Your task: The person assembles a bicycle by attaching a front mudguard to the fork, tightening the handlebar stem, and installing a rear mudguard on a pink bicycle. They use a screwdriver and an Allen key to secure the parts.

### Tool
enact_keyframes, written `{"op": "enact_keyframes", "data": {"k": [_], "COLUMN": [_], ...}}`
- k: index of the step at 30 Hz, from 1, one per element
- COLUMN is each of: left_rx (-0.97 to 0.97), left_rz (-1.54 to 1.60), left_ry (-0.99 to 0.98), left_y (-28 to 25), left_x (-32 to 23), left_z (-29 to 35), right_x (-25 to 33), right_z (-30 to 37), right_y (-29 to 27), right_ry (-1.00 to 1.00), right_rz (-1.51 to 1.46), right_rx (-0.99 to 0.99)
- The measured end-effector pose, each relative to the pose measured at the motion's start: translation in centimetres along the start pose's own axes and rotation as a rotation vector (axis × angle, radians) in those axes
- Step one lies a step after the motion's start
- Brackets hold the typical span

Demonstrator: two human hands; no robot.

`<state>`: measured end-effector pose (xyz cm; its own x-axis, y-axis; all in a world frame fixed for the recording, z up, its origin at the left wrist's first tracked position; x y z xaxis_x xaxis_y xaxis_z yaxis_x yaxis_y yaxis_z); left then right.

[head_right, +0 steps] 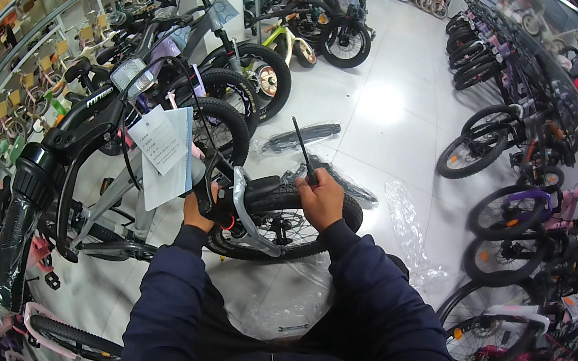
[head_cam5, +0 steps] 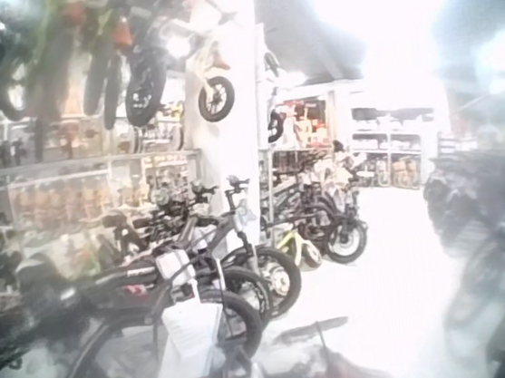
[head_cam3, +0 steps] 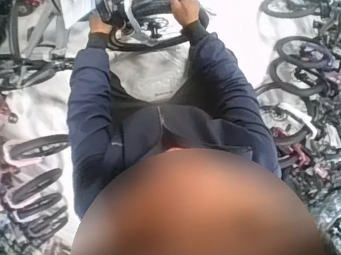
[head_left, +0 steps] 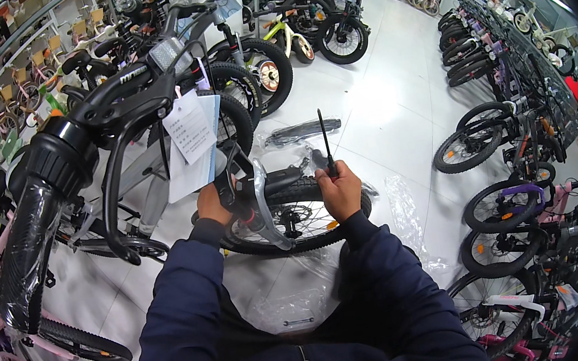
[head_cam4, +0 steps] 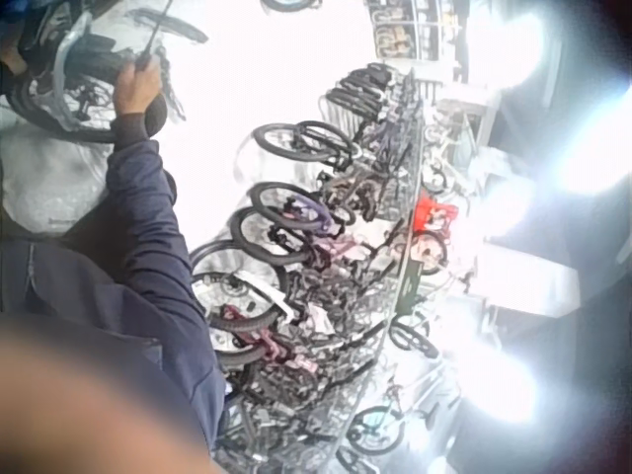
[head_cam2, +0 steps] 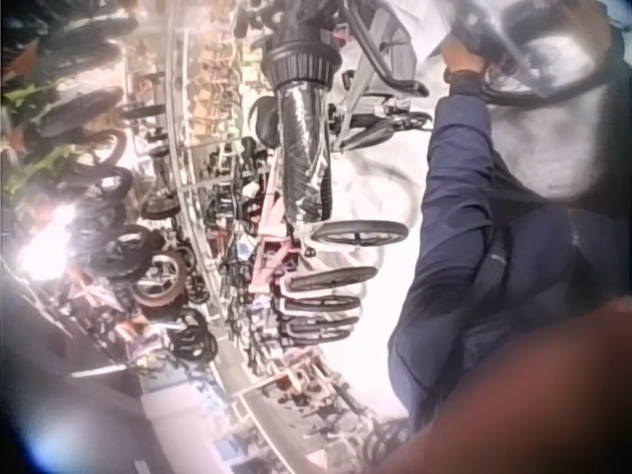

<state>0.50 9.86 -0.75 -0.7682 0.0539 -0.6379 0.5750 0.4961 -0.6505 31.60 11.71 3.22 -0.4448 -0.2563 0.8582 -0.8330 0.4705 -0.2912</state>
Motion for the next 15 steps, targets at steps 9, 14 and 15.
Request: {"op": "enact_keyframes", "data": {"k": [9,14,15], "left_rx": [0.121,0.139,0.145], "left_rz": [0.447,0.498,0.487], "left_ry": [0.007,-0.053,-0.065], "left_y": [1.1,3.5,4.0], "left_x": [-0.9,0.8,1.3], "left_z": [-0.9,-0.4,-0.3], "right_x": [0.3,0.7,0.6], "right_z": [-0.6,-0.8,-0.8], "right_y": [0.9,0.8,0.8], "right_ry": [0.001,0.017,0.037], "right_rz": [0.088,0.149,0.153], "right_rx": [0.121,0.127,0.133]}}
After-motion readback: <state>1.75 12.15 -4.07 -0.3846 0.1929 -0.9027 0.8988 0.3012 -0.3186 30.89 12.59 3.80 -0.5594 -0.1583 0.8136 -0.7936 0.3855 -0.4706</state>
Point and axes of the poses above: each hand's wrist, its own z-axis away from the middle knuckle, its own y-axis out of the palm, x = y × z, the point moved 9 cm from there along -z, towards the middle knuckle, and after that the axes turned 13 degrees about -x, right-handed, at the moved point
